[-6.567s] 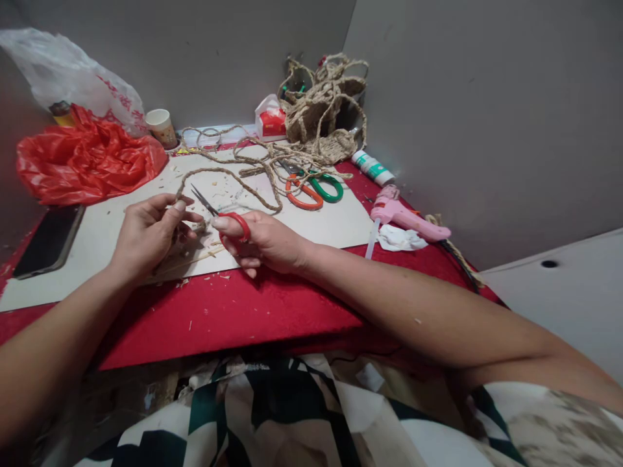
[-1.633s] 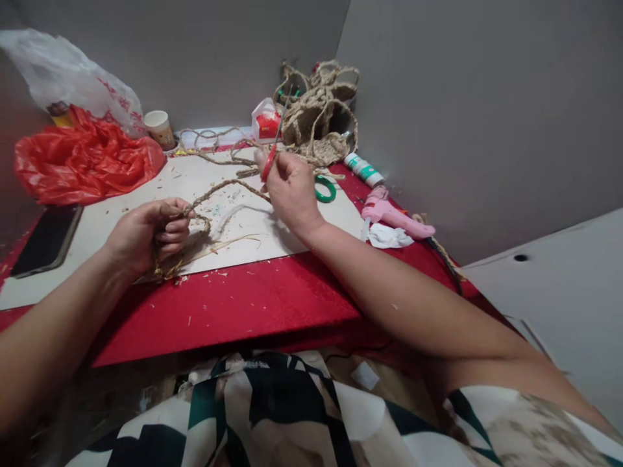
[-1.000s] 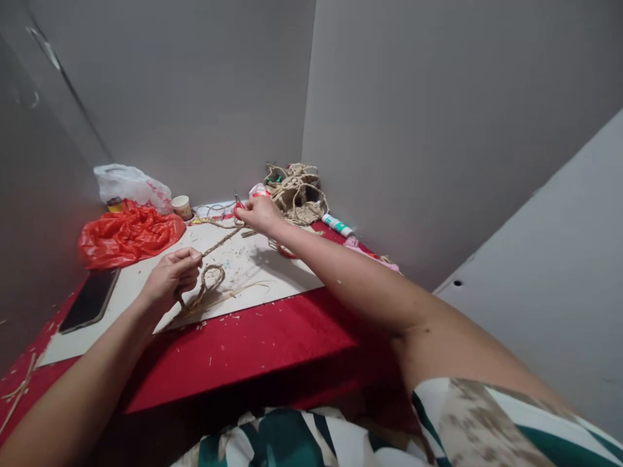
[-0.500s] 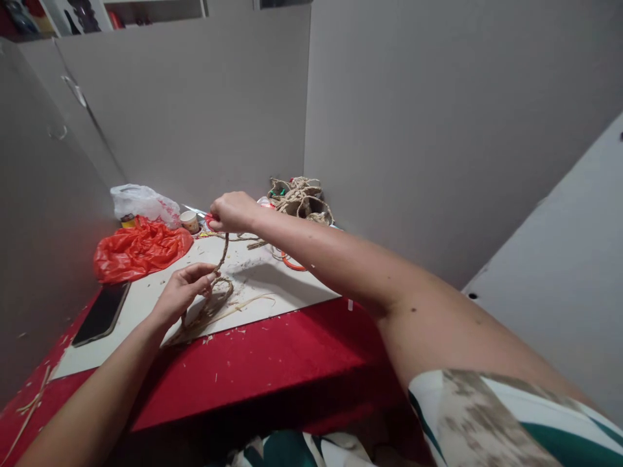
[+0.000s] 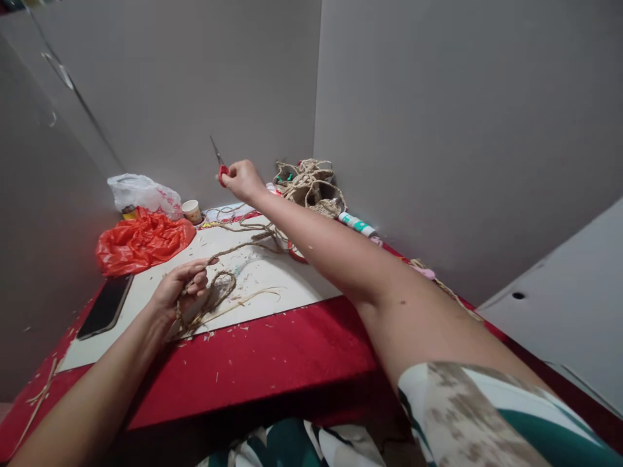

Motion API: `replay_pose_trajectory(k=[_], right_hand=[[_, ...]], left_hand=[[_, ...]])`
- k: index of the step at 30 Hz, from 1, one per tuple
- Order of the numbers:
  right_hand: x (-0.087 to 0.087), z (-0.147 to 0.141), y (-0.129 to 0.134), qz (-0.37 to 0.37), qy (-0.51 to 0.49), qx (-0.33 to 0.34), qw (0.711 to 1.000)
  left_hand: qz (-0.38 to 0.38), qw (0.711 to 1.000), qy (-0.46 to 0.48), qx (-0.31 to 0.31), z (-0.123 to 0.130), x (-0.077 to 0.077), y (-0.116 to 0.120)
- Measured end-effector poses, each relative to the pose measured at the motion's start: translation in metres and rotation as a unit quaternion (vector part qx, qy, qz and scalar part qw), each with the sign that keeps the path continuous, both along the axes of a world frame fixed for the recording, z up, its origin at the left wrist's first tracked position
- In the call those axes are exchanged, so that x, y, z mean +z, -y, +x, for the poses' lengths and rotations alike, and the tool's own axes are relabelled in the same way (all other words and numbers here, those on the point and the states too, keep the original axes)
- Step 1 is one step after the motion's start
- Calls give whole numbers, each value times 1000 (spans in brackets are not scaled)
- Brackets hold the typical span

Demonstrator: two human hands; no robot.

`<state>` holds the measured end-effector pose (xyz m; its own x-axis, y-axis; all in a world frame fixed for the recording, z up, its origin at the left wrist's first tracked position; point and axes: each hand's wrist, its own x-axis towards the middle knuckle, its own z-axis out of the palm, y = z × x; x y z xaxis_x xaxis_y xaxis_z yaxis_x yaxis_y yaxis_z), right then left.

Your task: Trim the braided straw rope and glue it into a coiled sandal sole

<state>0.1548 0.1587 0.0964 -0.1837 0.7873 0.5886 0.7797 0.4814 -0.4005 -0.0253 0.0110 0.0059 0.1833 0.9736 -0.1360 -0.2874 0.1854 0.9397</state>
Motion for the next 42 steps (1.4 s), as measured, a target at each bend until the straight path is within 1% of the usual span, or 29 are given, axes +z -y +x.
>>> replay_pose_trajectory(k=[2, 3, 4, 5, 6, 7, 9, 12, 15, 18, 23, 29, 42], right_hand=[[-7, 12, 20, -5, -30, 24, 999], [-13, 18, 34, -13, -77, 69, 995], [-21, 25, 49, -27, -103, 124, 986], [-30, 33, 65, -49, -100, 178, 978], [-39, 40, 81, -69, -80, 216, 971], [-49, 47, 96, -80, -44, 234, 968], [-66, 58, 119, -80, 36, 216, 972], [-84, 63, 136, -68, 131, 149, 978], [-92, 60, 139, -66, 205, 90, 973], [-95, 57, 139, -55, 245, 65, 966], [-98, 60, 140, -30, 280, 70, 957], [-99, 61, 141, -40, 319, 61, 945], [-110, 59, 143, -34, 330, 52, 942]], left_hand=[[-10, 1000, 27, -4, 1, 2, 1], [-14, 999, 39, -7, 2, 3, 2], [-17, 999, 51, -8, 3, 4, 3], [-20, 998, 61, -9, 4, 6, 5], [-23, 997, 70, -9, 5, 7, 6], [-25, 997, 77, -9, 5, 8, 7], [-25, 995, 92, -13, 7, 8, 10], [-18, 994, 102, -27, 11, 7, 12], [-17, 995, 93, -36, 15, 5, 14], [-15, 996, 81, -41, 19, 4, 15], [-24, 996, 66, -47, 24, 4, 16], [-24, 998, 35, -40, 30, 4, 17], [0, 999, -16, -32, 30, -5, 15]])
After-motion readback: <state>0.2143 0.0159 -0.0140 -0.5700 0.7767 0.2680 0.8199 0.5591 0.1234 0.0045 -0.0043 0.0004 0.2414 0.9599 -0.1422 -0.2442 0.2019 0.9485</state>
